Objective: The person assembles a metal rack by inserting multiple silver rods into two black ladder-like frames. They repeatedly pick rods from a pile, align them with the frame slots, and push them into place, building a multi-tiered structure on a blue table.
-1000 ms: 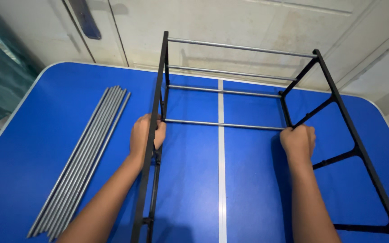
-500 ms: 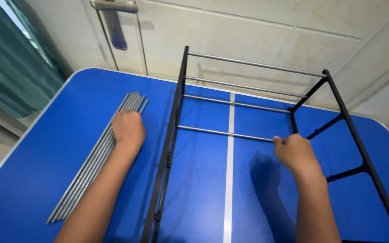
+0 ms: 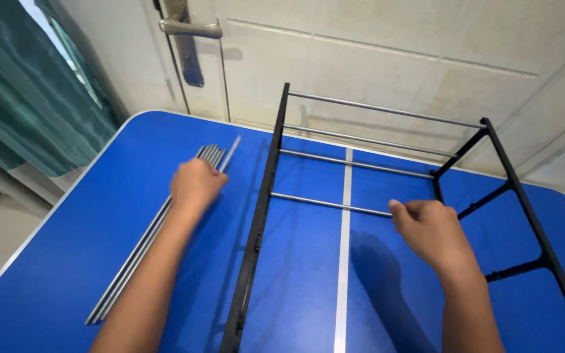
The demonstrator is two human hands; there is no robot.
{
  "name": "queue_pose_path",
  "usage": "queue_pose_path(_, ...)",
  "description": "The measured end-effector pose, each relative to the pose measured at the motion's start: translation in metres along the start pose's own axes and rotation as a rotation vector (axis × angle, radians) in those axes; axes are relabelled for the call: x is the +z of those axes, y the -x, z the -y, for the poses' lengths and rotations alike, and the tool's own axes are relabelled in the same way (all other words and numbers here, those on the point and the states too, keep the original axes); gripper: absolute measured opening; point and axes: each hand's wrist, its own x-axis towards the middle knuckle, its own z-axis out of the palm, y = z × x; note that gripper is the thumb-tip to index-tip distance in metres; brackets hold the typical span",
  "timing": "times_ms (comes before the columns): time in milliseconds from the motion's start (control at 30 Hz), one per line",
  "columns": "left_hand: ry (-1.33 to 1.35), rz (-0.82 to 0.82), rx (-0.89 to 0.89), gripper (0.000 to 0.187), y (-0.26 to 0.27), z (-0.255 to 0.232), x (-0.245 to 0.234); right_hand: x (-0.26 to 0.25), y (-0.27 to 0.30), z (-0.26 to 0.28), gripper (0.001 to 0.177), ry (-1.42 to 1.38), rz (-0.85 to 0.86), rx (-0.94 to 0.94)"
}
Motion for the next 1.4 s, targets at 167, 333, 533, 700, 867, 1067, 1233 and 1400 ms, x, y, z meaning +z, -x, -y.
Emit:
queue_pose_path(167, 0.641, -0.026, 0.006, 0.017, -0.024, 0.014, -0.054, -0.006, 0.007, 0.005, 0.044, -0.118, -0.062, -0.033)
queue_pose_path(333, 1.304, -0.058, -0.364, 0.010, -0.035, 0.048, -0.085, -0.004, 0.013, 0.011, 0.039, -0.205, -0.103, -0.068)
queue_pose_path(533, 2.147, 0.088, -0.418, 0.010, -0.054, 0.083, -0.098, 0.001, 0.017, 0.015, 0.035, -0.315, -0.122, -0.150)
queue_pose_path(700, 2.077, 0.030, -0.374, 0.011, -0.046, 0.047, -0.090, 0.013, 0.025, 0.018, 0.030, -0.493, -0.066, -0.345)
queue_pose_path(867, 1.883, 0.197, -0.205, 0.008, -0.006, -0.036, -0.087, 0.018, 0.033, 0.021, 0.044, -1.061, 0.279, -0.584)
queue_pose_path(1067, 1.572, 0.444, 0.055, 0.009, 0.052, -0.107, -0.094, 0.030, 0.027, 0.019, 0.058, -1.580, 0.474, -0.466)
queue_pose_path(1233, 1.392, 0.575, 0.179, 0.014, 0.065, -0.121, -0.097, 0.036, 0.002, 0.004, 0.033, -1.718, 0.314, -0.334)
queue_pose_path(1400, 1.325, 0.511, 0.212, 0.023, 0.065, -0.120, -0.093, 0.026, -0.016, -0.012, 0.029, -1.808, 0.182, -0.311)
